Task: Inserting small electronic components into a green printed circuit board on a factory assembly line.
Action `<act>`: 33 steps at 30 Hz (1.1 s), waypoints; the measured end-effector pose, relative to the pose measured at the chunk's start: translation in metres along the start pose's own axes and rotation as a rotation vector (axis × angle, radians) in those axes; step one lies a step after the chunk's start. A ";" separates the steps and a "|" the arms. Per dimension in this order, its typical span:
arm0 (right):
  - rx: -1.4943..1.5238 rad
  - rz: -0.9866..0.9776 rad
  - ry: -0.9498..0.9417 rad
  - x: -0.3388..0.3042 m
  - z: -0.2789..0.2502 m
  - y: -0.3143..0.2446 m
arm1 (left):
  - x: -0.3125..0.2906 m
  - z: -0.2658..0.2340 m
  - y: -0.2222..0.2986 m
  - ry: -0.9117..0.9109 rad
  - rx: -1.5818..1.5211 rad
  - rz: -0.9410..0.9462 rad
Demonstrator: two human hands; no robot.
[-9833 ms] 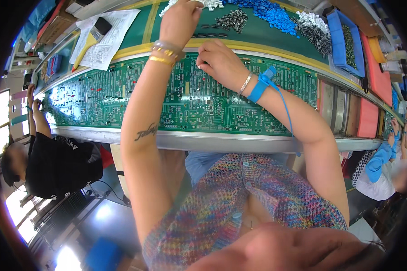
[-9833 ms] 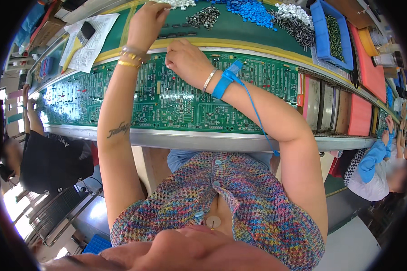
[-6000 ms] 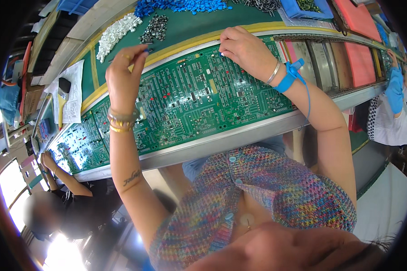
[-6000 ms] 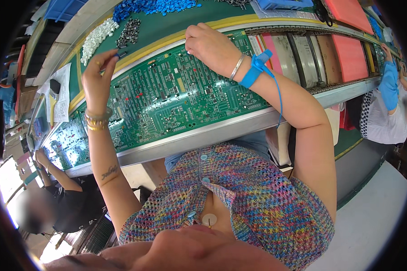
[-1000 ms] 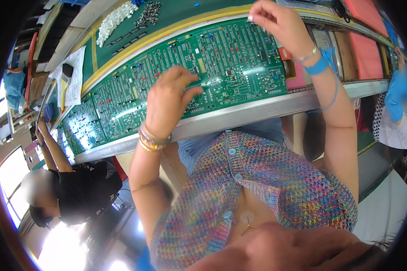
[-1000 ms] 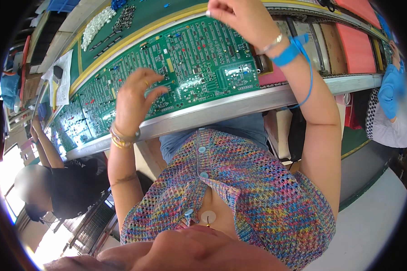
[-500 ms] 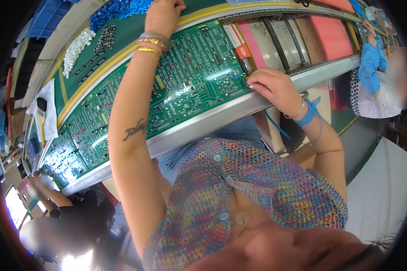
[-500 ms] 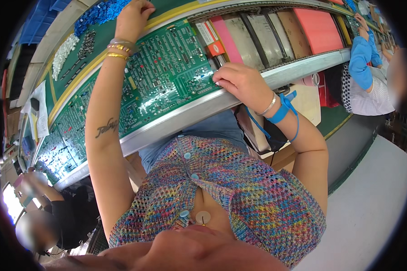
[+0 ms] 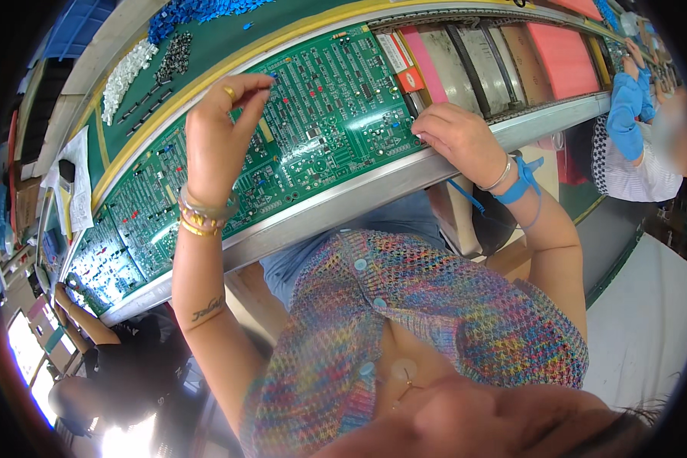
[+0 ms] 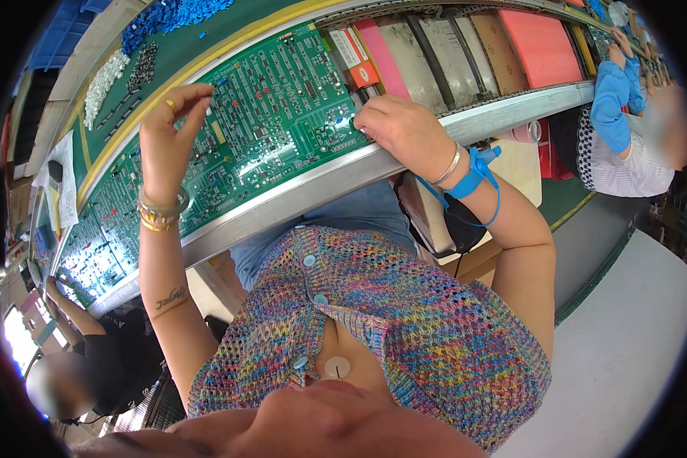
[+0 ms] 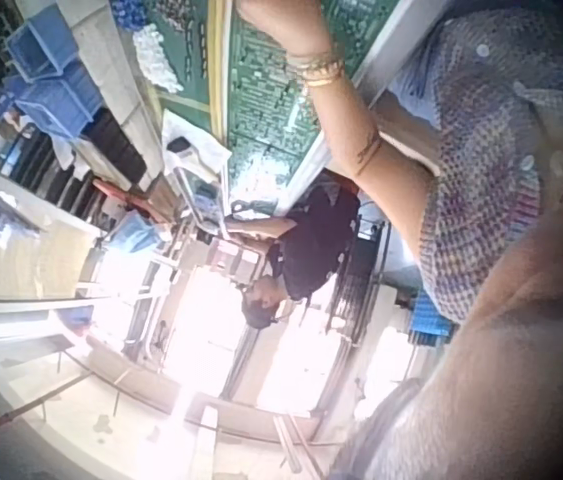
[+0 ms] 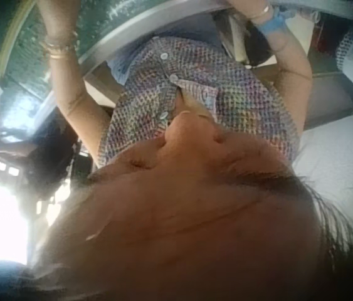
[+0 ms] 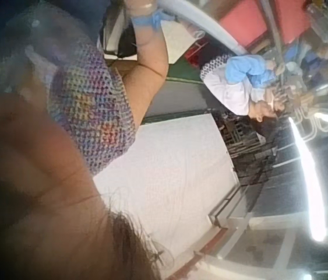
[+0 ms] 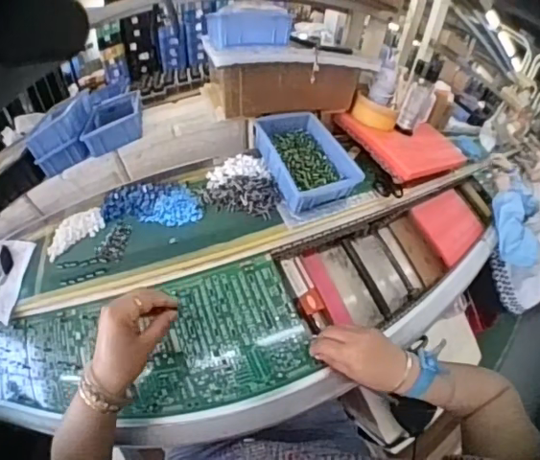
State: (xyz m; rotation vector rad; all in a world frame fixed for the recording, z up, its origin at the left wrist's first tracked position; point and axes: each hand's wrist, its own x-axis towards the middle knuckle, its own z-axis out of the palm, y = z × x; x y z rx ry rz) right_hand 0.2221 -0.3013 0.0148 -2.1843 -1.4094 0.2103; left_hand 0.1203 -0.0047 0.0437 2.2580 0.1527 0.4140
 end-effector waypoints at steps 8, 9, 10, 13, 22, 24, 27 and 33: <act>-0.109 -0.090 -0.050 0.005 -0.002 -0.003 | -0.029 0.001 0.007 -0.054 -0.050 -0.039; -0.155 -0.138 -0.066 0.005 -0.003 -0.003 | -0.029 0.001 0.010 -0.070 -0.023 -0.039; -0.157 -0.138 -0.067 0.005 -0.003 -0.002 | -0.031 0.002 0.012 -0.086 0.004 -0.037; -0.178 -0.173 -0.105 0.009 -0.006 0.000 | -0.034 0.004 0.014 -0.101 0.039 0.003; -0.231 -0.172 0.315 0.181 -0.033 0.048 | -0.062 -0.005 0.021 -0.104 0.117 0.058; -0.145 -0.310 0.387 0.260 0.023 0.041 | -0.103 -0.025 0.019 -0.065 0.225 -0.079; -0.303 -0.059 0.308 0.286 -0.019 0.080 | -0.098 -0.021 0.027 -0.074 0.187 -0.039; -0.523 -0.062 0.019 0.321 0.005 0.085 | -0.127 -0.027 0.019 -0.036 0.183 -0.156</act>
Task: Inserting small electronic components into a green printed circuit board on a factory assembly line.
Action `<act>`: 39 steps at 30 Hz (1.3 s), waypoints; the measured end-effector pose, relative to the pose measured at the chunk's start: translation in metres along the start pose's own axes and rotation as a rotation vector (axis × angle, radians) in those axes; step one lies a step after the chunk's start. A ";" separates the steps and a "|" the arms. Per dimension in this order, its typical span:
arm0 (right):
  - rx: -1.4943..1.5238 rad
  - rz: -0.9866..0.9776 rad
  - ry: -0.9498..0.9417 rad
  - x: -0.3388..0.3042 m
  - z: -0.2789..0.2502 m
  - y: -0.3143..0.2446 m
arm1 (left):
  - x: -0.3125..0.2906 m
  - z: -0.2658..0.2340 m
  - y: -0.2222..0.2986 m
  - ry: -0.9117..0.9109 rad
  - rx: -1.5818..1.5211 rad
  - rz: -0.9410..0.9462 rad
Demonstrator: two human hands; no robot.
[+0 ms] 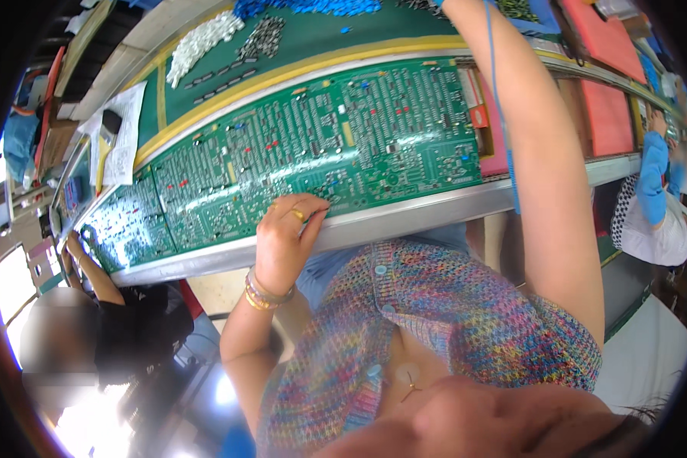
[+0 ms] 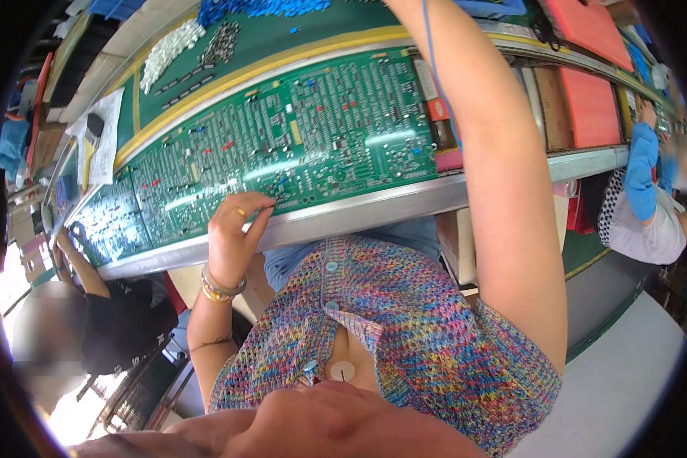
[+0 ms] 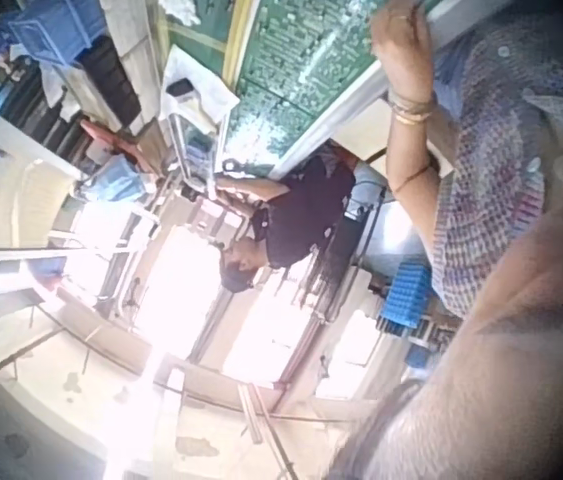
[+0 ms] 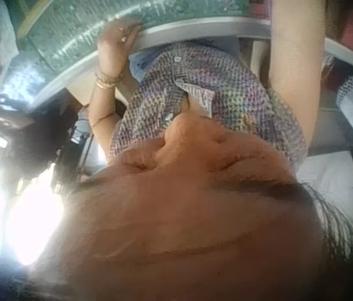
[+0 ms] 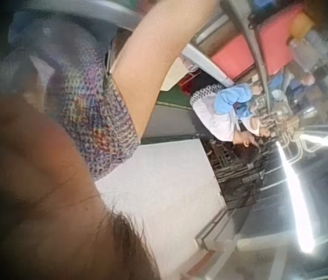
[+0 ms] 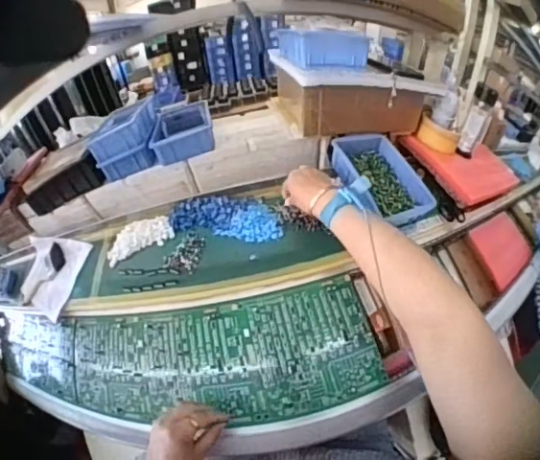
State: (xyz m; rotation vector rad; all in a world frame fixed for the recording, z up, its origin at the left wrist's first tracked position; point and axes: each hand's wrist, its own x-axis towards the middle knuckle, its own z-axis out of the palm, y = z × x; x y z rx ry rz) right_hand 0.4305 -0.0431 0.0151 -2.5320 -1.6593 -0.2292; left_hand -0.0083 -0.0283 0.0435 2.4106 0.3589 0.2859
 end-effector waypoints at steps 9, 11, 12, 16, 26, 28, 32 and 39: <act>0.149 0.121 0.178 -0.006 -0.015 -0.009 | 0.015 0.023 0.000 -0.001 0.069 0.120; 0.185 0.129 0.257 -0.008 -0.011 -0.005 | 0.019 0.026 0.001 -0.012 0.070 0.146; 0.220 0.129 0.338 -0.008 -0.009 -0.003 | 0.020 0.028 0.002 -0.018 0.066 0.152; 0.247 0.065 0.354 -0.015 -0.018 -0.012 | 0.021 0.031 0.005 -0.043 0.072 0.150; 0.382 0.060 0.373 -0.056 -0.053 -0.043 | 0.024 0.033 0.005 -0.060 0.135 0.192; 0.473 0.049 0.335 -0.064 -0.054 -0.041 | 0.026 0.033 0.005 -0.071 0.152 0.202; 0.506 0.013 0.305 -0.101 -0.074 -0.039 | 0.033 0.035 0.011 -0.124 0.228 0.281; 0.718 0.008 0.190 -0.187 -0.075 -0.055 | 0.090 0.009 0.016 -0.138 0.040 0.383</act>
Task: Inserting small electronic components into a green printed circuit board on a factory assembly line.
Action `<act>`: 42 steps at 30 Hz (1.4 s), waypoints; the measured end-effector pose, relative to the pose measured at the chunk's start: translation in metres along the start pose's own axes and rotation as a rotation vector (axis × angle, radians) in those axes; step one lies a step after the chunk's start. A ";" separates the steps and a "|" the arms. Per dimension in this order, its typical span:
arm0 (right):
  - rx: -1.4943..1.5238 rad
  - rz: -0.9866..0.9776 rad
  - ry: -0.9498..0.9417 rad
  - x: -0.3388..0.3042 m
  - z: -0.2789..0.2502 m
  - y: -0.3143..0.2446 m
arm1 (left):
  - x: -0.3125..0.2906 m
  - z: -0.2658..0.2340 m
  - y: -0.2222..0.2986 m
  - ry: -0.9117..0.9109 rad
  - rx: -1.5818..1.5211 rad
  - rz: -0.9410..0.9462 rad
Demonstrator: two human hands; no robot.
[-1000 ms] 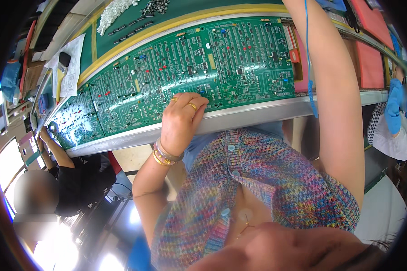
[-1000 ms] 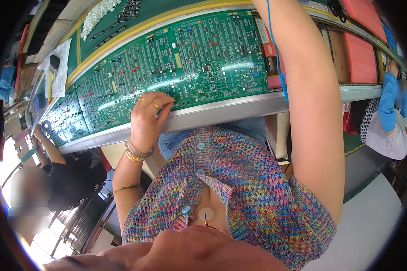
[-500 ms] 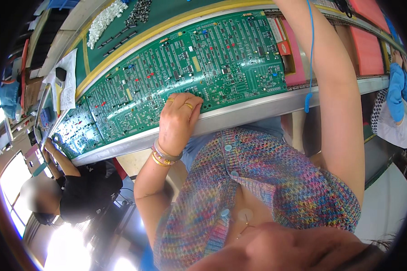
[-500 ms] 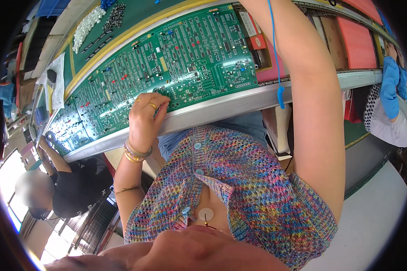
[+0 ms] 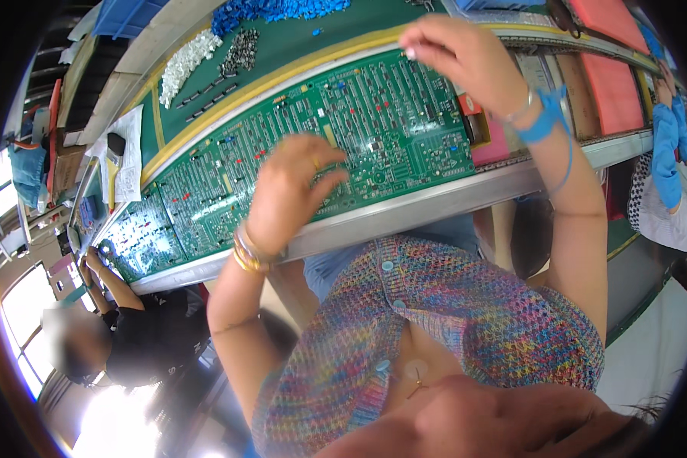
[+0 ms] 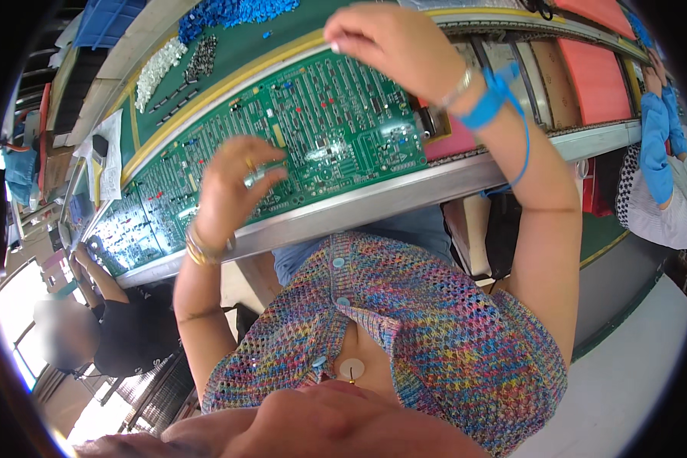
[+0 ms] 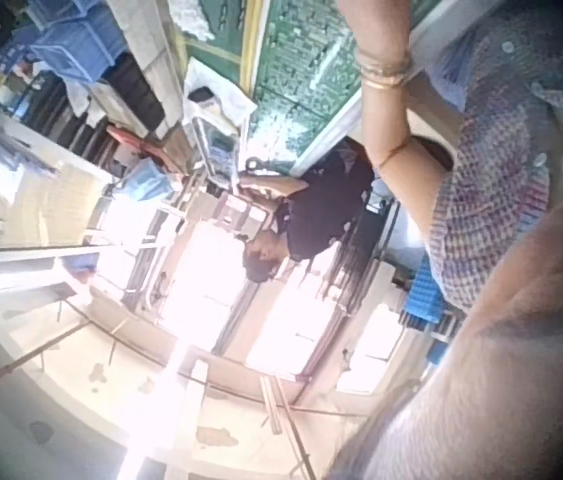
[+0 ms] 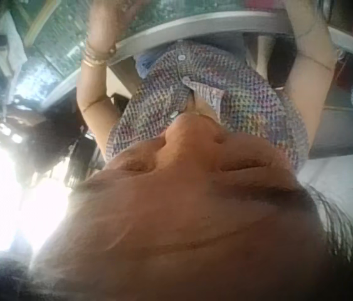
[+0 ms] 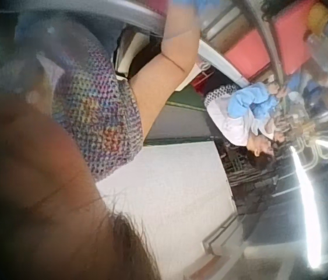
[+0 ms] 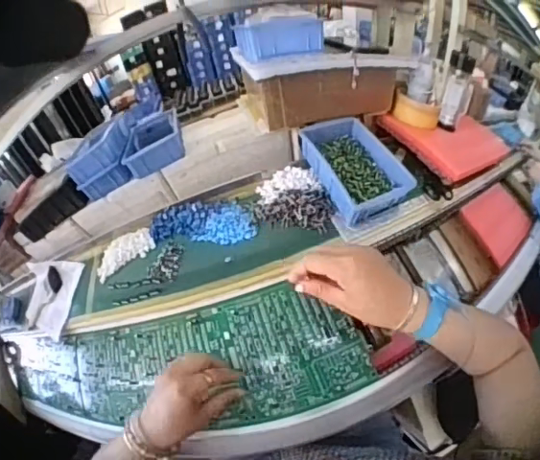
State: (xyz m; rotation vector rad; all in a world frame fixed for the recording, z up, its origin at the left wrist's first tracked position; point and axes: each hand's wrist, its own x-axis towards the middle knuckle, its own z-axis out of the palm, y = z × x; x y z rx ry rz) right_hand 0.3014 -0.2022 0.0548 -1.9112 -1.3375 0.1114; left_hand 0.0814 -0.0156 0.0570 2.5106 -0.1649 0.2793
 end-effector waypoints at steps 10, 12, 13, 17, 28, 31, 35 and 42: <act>0.076 0.090 -0.055 -0.072 0.007 -0.030 | 0.221 0.034 -0.190 0.373 0.320 0.219; 0.053 0.125 -0.030 -0.089 0.002 -0.024 | 0.246 0.045 -0.181 0.146 0.670 0.027; 0.052 0.156 -0.016 -0.096 -0.001 -0.024 | 0.251 0.046 -0.176 0.146 0.662 0.040; 0.039 0.259 -0.017 -0.106 -0.012 -0.028 | 0.258 0.048 -0.174 0.019 0.840 0.053; -0.080 0.162 -0.189 -0.116 0.001 -0.018 | 0.232 0.004 -0.116 0.099 0.510 -0.156; -0.070 0.114 -0.196 -0.114 0.012 -0.014 | 0.198 -0.011 -0.121 0.224 0.331 -0.047; -0.120 0.101 -0.225 -0.117 0.013 -0.012 | 0.145 -0.018 -0.082 0.101 -0.041 -0.163; -0.172 0.002 -0.189 -0.111 0.003 -0.026 | 0.026 -0.016 -0.009 0.013 -0.108 -0.055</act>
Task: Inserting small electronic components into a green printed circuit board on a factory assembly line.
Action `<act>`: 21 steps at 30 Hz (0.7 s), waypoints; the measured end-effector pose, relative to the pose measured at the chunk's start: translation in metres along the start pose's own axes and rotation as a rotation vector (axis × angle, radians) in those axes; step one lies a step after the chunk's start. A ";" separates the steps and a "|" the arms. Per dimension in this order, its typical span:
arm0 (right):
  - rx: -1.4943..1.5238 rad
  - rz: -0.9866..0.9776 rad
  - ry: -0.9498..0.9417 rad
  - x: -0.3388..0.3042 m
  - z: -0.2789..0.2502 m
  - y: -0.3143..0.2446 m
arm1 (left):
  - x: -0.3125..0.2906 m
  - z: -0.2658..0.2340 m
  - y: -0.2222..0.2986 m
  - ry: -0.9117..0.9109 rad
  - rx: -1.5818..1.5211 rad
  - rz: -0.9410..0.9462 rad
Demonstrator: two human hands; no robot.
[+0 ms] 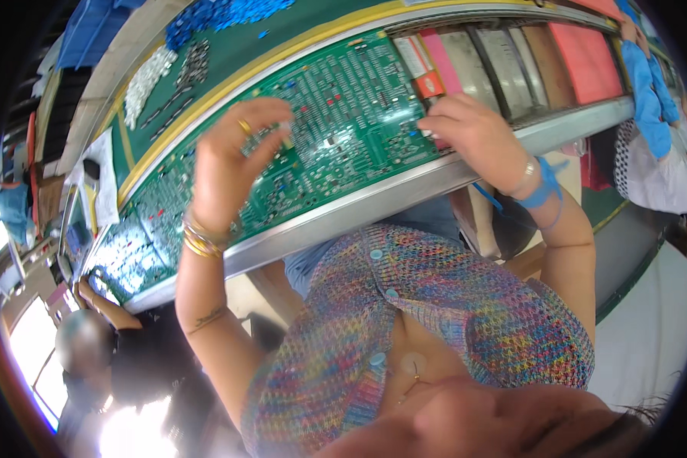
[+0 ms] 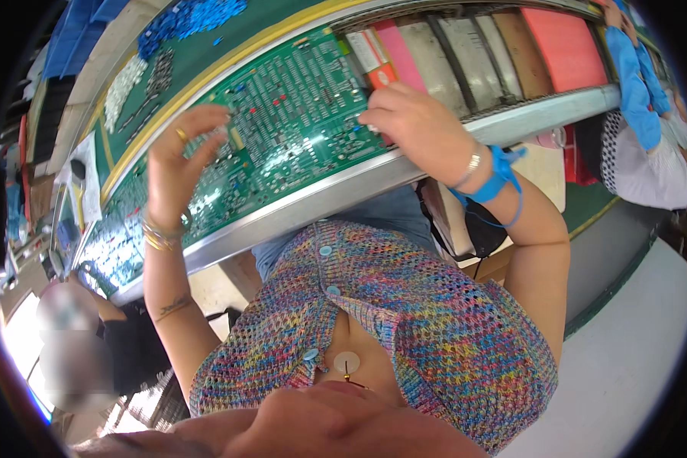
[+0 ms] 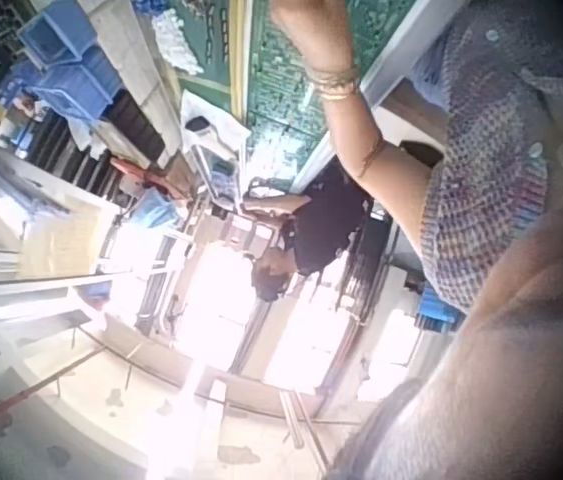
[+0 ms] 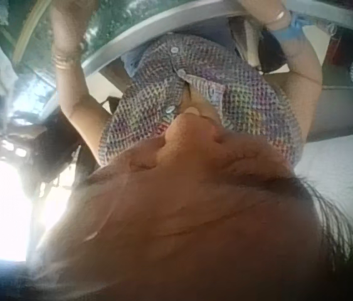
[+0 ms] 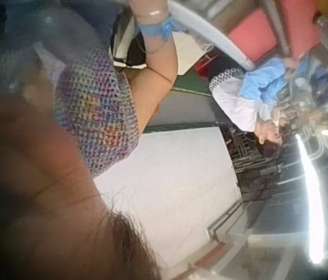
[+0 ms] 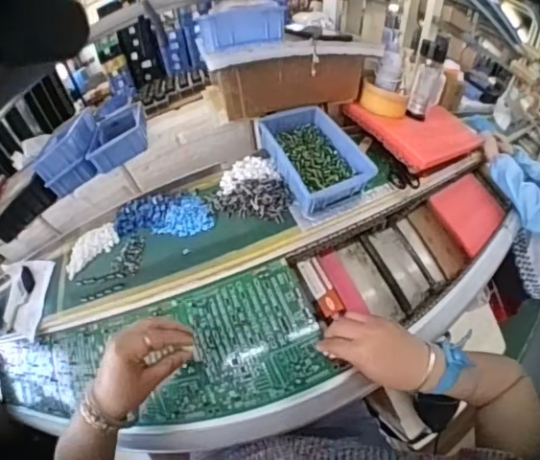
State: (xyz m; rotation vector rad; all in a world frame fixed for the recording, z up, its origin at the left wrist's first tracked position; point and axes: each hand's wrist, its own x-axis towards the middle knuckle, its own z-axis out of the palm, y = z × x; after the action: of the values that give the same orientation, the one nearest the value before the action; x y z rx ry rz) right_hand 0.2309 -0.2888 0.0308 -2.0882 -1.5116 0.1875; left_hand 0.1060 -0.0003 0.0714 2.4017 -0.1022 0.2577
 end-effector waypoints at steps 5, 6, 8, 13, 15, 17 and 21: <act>0.116 -0.053 0.049 -0.002 0.004 -0.025 | -0.068 0.020 0.006 -0.010 0.082 -0.153; 0.157 -0.063 0.042 -0.002 0.011 -0.029 | -0.075 0.024 0.004 0.016 0.068 -0.170; 0.185 -0.079 0.028 0.000 0.019 -0.035 | -0.080 0.031 0.002 0.029 0.132 -0.146; 0.203 -0.080 0.015 0.003 0.021 -0.038 | -0.081 0.043 -0.002 0.039 0.217 -0.111; 0.212 -0.075 0.025 0.002 0.021 -0.038 | -0.080 0.042 -0.002 0.038 0.233 -0.097; 0.209 -0.075 0.021 0.002 0.021 -0.040 | -0.082 0.043 -0.004 0.048 0.244 -0.087; 0.196 -0.078 0.027 0.006 0.023 -0.042 | -0.085 0.038 -0.003 0.033 0.274 -0.057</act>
State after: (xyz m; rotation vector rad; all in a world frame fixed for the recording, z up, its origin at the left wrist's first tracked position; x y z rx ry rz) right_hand 0.1880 -0.2662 0.0341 -1.8678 -1.4928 0.2659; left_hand 0.0294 -0.0233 0.0235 2.6661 0.0189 0.3017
